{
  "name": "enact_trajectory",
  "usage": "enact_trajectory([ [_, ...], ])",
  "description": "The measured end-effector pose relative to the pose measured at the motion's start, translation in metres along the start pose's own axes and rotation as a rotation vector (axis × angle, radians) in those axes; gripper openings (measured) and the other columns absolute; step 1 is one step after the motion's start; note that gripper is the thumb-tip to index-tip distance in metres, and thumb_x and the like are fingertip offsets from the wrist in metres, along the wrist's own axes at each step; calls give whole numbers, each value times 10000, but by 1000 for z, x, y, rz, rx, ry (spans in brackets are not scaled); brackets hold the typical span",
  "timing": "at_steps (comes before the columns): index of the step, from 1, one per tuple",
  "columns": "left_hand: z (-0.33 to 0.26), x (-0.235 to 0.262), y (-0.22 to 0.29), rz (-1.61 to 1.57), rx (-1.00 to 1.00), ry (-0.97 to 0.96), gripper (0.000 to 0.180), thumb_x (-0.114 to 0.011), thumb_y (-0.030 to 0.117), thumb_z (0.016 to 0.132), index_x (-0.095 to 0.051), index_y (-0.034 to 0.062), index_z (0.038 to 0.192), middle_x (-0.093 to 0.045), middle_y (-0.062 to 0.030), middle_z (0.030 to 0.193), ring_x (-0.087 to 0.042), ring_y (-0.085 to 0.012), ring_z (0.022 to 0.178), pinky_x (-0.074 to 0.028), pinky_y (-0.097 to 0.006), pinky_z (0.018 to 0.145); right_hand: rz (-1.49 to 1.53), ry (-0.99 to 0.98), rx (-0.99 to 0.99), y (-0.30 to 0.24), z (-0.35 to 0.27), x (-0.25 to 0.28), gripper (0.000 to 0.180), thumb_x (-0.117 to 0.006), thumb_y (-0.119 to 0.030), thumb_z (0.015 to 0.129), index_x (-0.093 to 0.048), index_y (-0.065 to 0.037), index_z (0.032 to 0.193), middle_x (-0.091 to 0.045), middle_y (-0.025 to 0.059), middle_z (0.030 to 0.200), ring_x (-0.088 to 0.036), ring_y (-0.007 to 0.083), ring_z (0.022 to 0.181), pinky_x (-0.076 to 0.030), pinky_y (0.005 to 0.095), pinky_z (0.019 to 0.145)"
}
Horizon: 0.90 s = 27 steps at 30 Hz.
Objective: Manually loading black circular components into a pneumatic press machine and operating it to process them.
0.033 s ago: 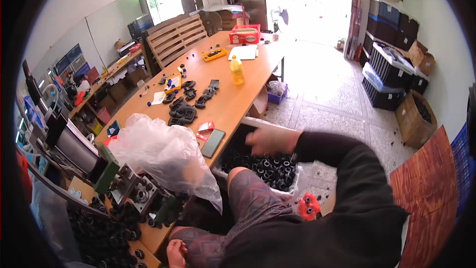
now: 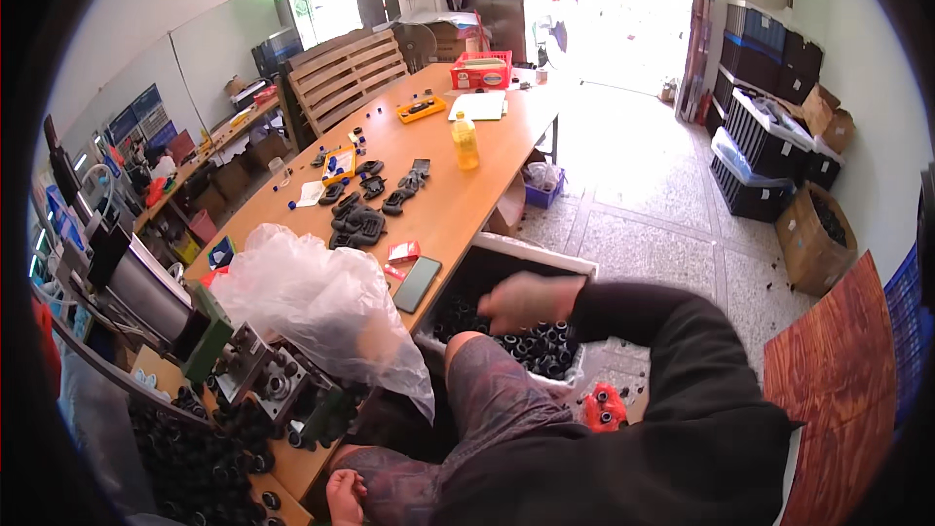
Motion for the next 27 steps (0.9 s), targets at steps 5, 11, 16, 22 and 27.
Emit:
enact_trajectory([
  [5, 19, -2, -10, 303, 22, -72, 202, -641, 238, 1078, -707, 48, 1085, -720, -66, 945, -642, -163, 764, -519, -332, 695, 315, -101, -182, -28, -63, -172, 401, -635, -427, 981, -719, -74, 1151, -760, 236, 963, -736, 475, 915, -585, 563, 776],
  [11, 86, 26, -59, 506, 184, -220, 180, -659, 215, 1042, -698, 50, 1102, -771, -82, 957, -629, -140, 604, -502, -285, 564, 252, -510, -832, 84, -376, -450, 426, -616, -397, 980, -797, -49, 1146, -758, 245, 1194, -725, 452, 1092, -574, 524, 960],
  [16, 79, 26, -75, 502, 272, -294, 240, -671, 265, 1047, -700, 38, 1117, -774, -65, 978, -622, -116, 599, -476, -262, 544, 245, -405, -1331, 56, -532, -464, 375, -582, -310, 956, -800, -36, 1093, -792, 227, 1082, -772, 409, 965, -613, 509, 864],
  [22, 36, 51, -67, 259, 148, -303, 223, -624, 205, 1080, -670, 21, 1195, -751, -82, 1007, -656, -118, 661, -495, -242, 578, 556, 205, -1283, 152, -338, -341, 315, -599, -254, 876, -785, -11, 799, -752, 219, 738, -762, 357, 712, -585, 522, 696],
  [27, 6, 79, -79, 112, 116, -203, 197, -604, 158, 1088, -654, 5, 1202, -747, -96, 996, -683, -131, 703, -523, -245, 601, 644, 753, -799, 104, -64, -102, 286, -623, -237, 992, -730, 5, 882, -701, 107, 717, -683, 204, 697, -529, 373, 658],
])
Point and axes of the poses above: each hand's wrist, its own z-axis towards the middle knuckle, its own x-axis out of the back of the hand, y = z × x, the point moved 6 cm from there along z, towards the middle knuckle
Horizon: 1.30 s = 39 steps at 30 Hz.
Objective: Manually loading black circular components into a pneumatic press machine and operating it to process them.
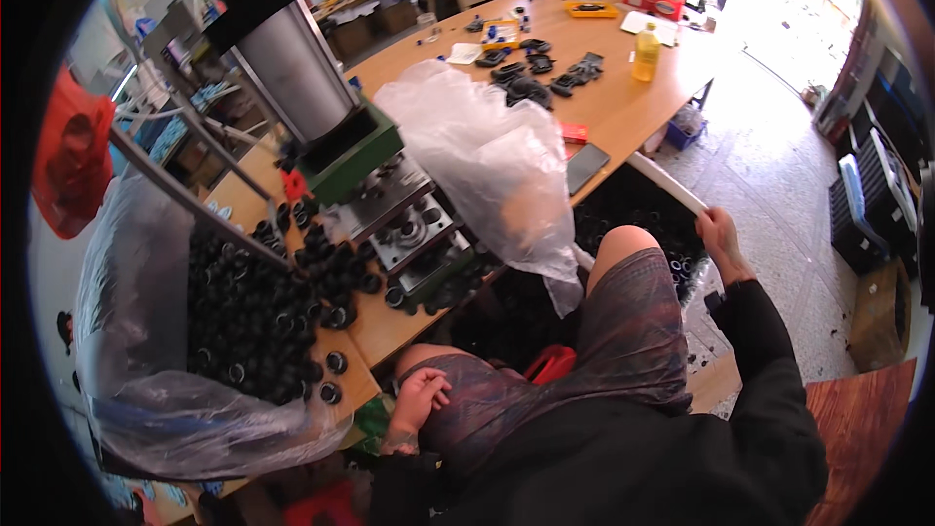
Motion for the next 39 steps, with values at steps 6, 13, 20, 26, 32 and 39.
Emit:
enact_trajectory([
  [6, -1, -7, 1, -206, -116, 198, 183, -604, 150, 1084, -640, 14, 1200, -742, -83, 987, -697, -131, 755, -536, -245, 660, 179, -542, 621, -276, -102, -137, 260, -736, -56, 854, -761, -59, 1113, -749, 145, 1022, -733, 340, 917, -589, 402, 823],
  [13, 4, -11, 33, -185, -138, 300, 161, -620, 127, 1070, -661, 8, 1171, -745, -84, 992, -701, -147, 777, -538, -264, 686, -588, -194, 1338, -211, 84, -288, 314, -576, -215, 1034, -678, -100, 1308, -660, 121, 1352, -654, 245, 1169, -558, 380, 977],
  [20, -102, 64, 44, -112, -239, 872, 61, -652, 78, 1041, -678, 23, 1043, -701, -35, 911, -655, -118, 791, -515, -258, 722, -282, 18, 1199, -342, 49, -216, 145, -620, -101, 933, -660, -54, 1064, -721, 153, 980, -717, 314, 951, -534, 444, 774],
  [26, -55, 125, 136, 1017, -345, 1201, 425, -781, 143, 839, -638, 6, 1214, -650, -201, 1113, -622, -423, 1079, -504, -525, 946, 84, -314, 890, -290, 15, -300, 631, -774, -134, 842, -565, 33, 1413, -597, 295, 1367, -551, 492, 1293, -464, 556, 1106],
  [32, -35, 134, 119, 1172, -6, 1061, 582, -849, 338, 801, -698, 48, 1283, -602, -166, 1246, -554, -416, 1205, -483, -532, 1015, -37, -176, 706, -248, 21, -344, 722, -768, -198, 879, -500, 50, 1502, -520, 322, 1497, -469, 512, 1416, -382, 569, 1199],
  [39, -27, 122, 141, 996, -108, 1083, 471, -893, 220, 784, -703, -6, 1150, -654, -174, 1079, -681, -369, 991, -567, -425, 871, -83, -201, 705, -275, 13, -322, 696, -794, -253, 854, -554, 26, 1446, -573, 256, 1435, -529, 442, 1350, -414, 535, 1160],
])
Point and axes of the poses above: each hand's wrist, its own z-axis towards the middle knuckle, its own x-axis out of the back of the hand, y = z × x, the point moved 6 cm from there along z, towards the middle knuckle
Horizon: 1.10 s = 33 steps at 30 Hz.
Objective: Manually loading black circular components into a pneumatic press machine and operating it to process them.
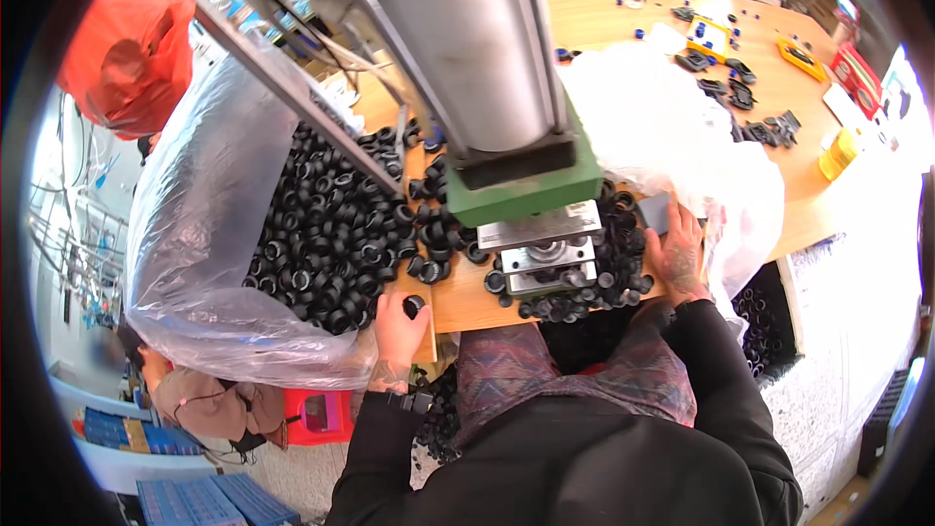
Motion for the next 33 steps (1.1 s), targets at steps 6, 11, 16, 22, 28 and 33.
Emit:
enact_trajectory([
  [6, -1, -31, 58, -1074, 159, -162, 403, -727, -26, 980, -579, -23, 1355, -673, -63, 1253, -676, -146, 1104, -570, -316, 969, 569, -29, 369, -119, -3, 39, 392, -839, -182, 805, -708, -12, 1133, -718, 158, 1076, -677, 354, 1032, -544, 462, 886],
  [11, -5, -31, 139, -1496, 8, -10, 424, -777, -60, 925, -570, 4, 1289, -685, -88, 1244, -678, -165, 1124, -572, -324, 989, 1016, -185, 36, -217, 21, 39, 431, -905, -200, 755, -732, -93, 1135, -705, 97, 1071, -648, 336, 985, -509, 457, 852],
  [16, -9, -42, 185, -1528, -69, 81, 469, -799, -25, 929, -560, -4, 1332, -684, -86, 1247, -678, -154, 1086, -568, -313, 974, 540, 79, 303, -212, 21, 46, 398, -915, -236, 719, -748, -96, 1052, -676, 92, 1062, -639, 333, 1002, -494, 480, 865],
  [22, 4, -40, 212, -810, -276, 351, 444, -903, 193, 851, -741, 21, 1226, -770, -118, 1097, -715, -267, 959, -547, -388, 868, 502, 163, 192, -145, 7, 67, 404, -917, -260, 735, -734, -28, 1010, -650, 131, 1035, -626, 352, 1018, -507, 463, 888],
  [28, 11, -24, 239, -645, -405, 394, 378, -919, 128, 720, -735, 70, 1045, -757, -93, 997, -712, -307, 934, -548, -423, 832, 325, 110, -175, 19, -106, 110, 339, -863, -94, 791, -709, -7, 1080, -656, 136, 1025, -653, 313, 977, -535, 390, 874],
  [33, 14, -24, 243, -572, -343, 373, 355, -900, 163, 708, -733, 110, 1016, -750, -59, 1008, -669, -345, 995, -503, -476, 862, -120, 180, -565, 180, -274, 146, 376, -858, -220, 841, -700, -7, 1106, -642, 142, 1023, -634, 341, 916, -529, 445, 817],
])
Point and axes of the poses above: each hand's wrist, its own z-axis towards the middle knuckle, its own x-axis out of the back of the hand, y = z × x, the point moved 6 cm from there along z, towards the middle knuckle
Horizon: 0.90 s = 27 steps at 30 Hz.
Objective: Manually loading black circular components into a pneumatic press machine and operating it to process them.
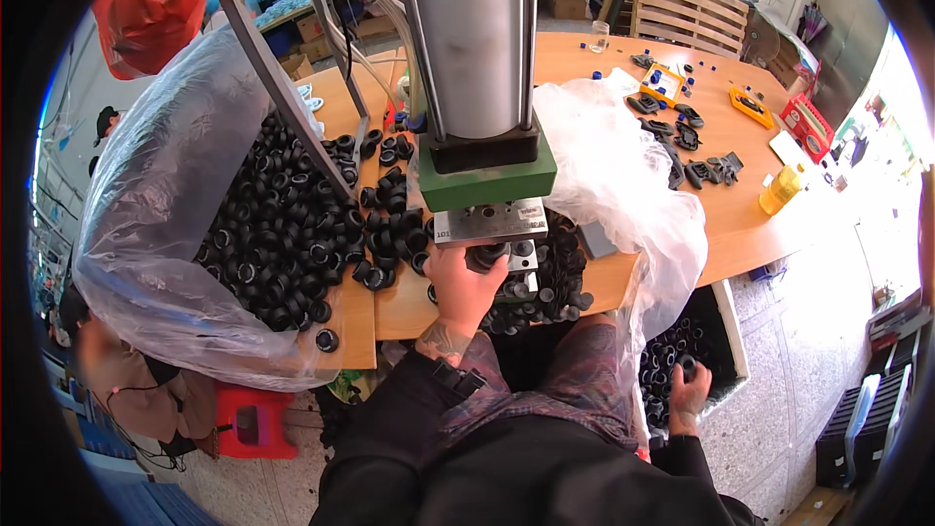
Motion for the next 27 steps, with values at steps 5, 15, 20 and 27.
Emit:
enact_trajectory([
  [5, -2, -6, -15, -51, 16, -19, 330, -886, 291, 740, -753, 187, 1024, -746, 7, 1039, -651, -325, 1045, -427, -503, 920, -314, -74, -226, 86, -30, 8, 451, -820, -226, 884, -679, 31, 1226, -696, 208, 1143, -670, 413, 1078, -555, 489, 951],
  [15, -4, -3, -13, -42, 6, 17, 367, -920, 261, 749, -756, 190, 1069, -758, 14, 1059, -660, -304, 1029, -411, -467, 927, 476, -444, 793, -313, 55, -61, 249, -730, -129, 914, -718, -12, 1134, -728, 204, 1024, -703, 403, 953, -563, 476, 828],
  [20, -4, 18, -9, -55, -36, -75, 475, -937, 324, 749, -731, 157, 1143, -753, -38, 1118, -669, -321, 1073, -443, -481, 944, 51, -281, 783, -344, 95, -132, 510, -701, -311, 980, -624, -18, 1391, -685, 214, 1355, -652, 409, 1220, -517, 507, 1058],
  [27, -45, 114, -76, 127, -50, 94, 326, -836, 208, 864, -686, 63, 1115, -711, -145, 1159, -666, -384, 1087, -507, -485, 910, 30, -279, 685, -312, 108, -170, 701, -679, -392, 999, -493, -15, 1560, -585, 278, 1496, -515, 457, 1411, -323, 573, 1230],
])
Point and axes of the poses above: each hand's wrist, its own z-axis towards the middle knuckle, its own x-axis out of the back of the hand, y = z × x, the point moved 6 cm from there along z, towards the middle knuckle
